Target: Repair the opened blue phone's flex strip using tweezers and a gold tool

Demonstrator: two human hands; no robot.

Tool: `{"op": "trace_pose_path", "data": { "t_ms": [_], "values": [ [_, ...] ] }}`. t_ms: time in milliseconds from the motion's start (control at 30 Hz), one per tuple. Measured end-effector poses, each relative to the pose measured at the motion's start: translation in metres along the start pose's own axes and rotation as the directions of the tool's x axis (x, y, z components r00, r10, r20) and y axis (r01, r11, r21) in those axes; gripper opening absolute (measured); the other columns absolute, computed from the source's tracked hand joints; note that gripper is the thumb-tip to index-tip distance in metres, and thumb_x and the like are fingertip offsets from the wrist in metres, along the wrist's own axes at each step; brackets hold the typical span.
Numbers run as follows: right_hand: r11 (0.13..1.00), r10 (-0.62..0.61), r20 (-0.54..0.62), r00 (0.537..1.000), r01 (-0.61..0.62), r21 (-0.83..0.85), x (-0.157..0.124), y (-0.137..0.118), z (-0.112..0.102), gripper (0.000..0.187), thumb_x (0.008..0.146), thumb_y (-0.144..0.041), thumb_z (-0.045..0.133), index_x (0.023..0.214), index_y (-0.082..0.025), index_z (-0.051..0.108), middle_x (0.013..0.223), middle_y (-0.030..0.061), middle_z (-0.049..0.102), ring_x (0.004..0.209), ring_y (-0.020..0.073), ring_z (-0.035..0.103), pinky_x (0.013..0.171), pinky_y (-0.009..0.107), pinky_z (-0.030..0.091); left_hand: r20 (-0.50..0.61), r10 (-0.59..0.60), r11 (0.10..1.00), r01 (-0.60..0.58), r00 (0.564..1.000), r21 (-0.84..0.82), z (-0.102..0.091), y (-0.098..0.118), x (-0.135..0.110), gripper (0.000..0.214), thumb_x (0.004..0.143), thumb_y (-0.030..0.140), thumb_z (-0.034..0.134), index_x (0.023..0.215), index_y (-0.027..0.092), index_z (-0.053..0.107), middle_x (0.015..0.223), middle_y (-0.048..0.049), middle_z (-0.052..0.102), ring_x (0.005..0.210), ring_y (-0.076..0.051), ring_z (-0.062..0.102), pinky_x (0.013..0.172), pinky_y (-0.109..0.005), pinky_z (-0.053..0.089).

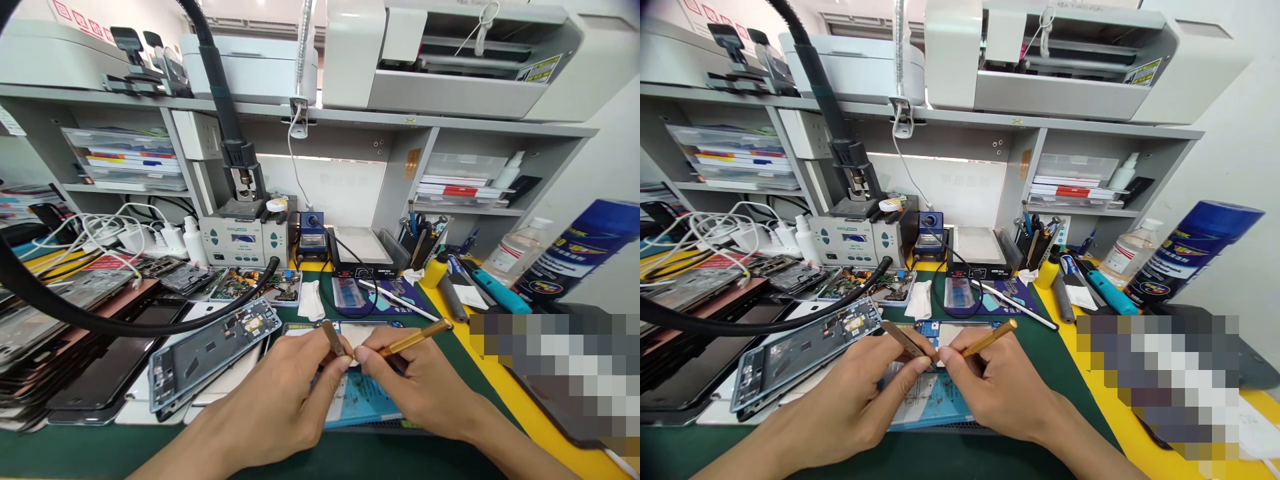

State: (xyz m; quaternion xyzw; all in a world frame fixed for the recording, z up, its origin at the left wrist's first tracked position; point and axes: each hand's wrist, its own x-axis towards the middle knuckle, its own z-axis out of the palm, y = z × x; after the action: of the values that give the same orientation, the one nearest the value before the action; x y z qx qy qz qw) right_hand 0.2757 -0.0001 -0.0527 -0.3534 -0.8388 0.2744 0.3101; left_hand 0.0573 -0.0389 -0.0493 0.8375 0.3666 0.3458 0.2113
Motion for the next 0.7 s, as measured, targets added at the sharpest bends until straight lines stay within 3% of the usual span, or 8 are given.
{"op": "trace_pose_path", "data": {
  "t_ms": [300, 700],
  "values": [
    [1.000, -0.020, -0.008, 1.000, 0.020, -0.010, 0.0001, -0.0022, -0.0010, 0.033, 0.102, -0.030, 0.051, 0.080, -0.018, 0.072, 0.075, 0.0049, 0.072, 0.069, 0.0189, 0.066, 0.064, 0.027, 0.051, 0.000, 0.013, 1.000, -0.013, 1.000, 0.004, 0.0002, -0.0019, 0.0005, 0.019, 0.104, 0.015, 0.043, 0.116, 0.025, 0.052, 0.096, -0.0014, 0.064, 0.098, -0.020, 0.067, 0.079, -0.029, 0.048],
    [1.000, -0.002, 0.021, 1.000, 0.002, 0.008, 0.0008, -0.0020, -0.0022, 0.033, 0.103, -0.028, 0.048, 0.082, -0.016, 0.071, 0.074, 0.0043, 0.067, 0.068, 0.0178, 0.062, 0.062, 0.028, 0.046, 0.003, 0.003, 1.000, -0.003, 1.000, 0.028, 0.0002, -0.0005, -0.0011, 0.017, 0.104, 0.016, 0.042, 0.115, 0.025, 0.051, 0.096, -0.0009, 0.064, 0.099, -0.020, 0.067, 0.081, -0.028, 0.048]
  ]
}}
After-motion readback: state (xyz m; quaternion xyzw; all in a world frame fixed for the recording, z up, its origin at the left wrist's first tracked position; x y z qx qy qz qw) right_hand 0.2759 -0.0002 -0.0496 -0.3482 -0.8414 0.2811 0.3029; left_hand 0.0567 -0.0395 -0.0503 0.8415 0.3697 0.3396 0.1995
